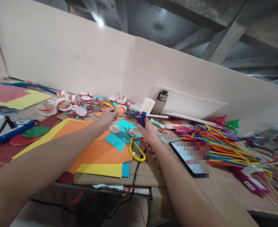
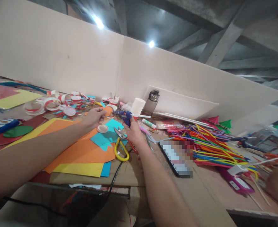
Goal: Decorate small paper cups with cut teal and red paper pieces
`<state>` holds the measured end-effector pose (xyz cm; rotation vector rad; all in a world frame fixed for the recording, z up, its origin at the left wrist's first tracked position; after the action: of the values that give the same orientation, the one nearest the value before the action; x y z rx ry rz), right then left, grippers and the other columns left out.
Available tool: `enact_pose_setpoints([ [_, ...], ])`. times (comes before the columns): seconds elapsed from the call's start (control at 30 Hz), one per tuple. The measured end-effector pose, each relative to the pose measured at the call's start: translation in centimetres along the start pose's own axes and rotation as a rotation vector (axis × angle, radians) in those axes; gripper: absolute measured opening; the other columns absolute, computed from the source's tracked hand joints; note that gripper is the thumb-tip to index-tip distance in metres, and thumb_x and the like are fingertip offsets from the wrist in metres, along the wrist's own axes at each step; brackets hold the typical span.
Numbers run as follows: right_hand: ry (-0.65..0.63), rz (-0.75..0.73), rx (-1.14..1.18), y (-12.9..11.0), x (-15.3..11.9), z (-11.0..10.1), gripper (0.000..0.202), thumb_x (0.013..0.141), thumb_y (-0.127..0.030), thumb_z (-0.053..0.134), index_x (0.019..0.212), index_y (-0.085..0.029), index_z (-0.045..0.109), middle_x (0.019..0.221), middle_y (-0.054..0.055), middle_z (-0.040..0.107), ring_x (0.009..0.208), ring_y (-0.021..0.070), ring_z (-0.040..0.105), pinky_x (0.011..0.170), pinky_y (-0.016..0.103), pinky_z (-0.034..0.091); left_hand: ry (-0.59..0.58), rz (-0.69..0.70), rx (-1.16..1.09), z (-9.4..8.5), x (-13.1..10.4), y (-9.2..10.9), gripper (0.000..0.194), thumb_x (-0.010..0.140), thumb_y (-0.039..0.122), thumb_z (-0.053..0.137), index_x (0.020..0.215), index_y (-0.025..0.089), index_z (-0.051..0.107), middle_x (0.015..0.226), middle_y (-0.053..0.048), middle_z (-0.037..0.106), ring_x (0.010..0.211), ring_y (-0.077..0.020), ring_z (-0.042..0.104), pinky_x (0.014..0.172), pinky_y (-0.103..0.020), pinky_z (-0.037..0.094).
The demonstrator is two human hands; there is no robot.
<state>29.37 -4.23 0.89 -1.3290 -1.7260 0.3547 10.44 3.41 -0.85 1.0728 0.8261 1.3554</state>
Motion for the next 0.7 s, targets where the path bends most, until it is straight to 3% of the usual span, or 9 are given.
enact_pose_setpoints([
  [0.7, -0.031, -0.032, -0.084, -0.17, -0.14, 0.06, 0.049, 0.086, -0.025, 0.052, 0.134, -0.018, 0.047, 0.122, 0.008, 0.063, 0.107, 0.0207, 0.058, 0.100, 0.037, 0.041, -0.015, 0.072, 0.019, -0.25, 0.33, 0.05, 0.009, 0.065, 0.011, 0.064, 0.063, 0.013, 0.055, 0.048, 0.005, 0.045, 0.042, -0.0048, 0.037, 0.041, -0.019, 0.023],
])
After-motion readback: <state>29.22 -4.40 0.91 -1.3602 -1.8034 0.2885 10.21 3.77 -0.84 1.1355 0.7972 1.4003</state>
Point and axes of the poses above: each hand's wrist, its own x-axis towards the middle knuckle, its own z-axis out of the palm, y = z × x, the point moved 6 cm from there along x, towards the middle knuckle
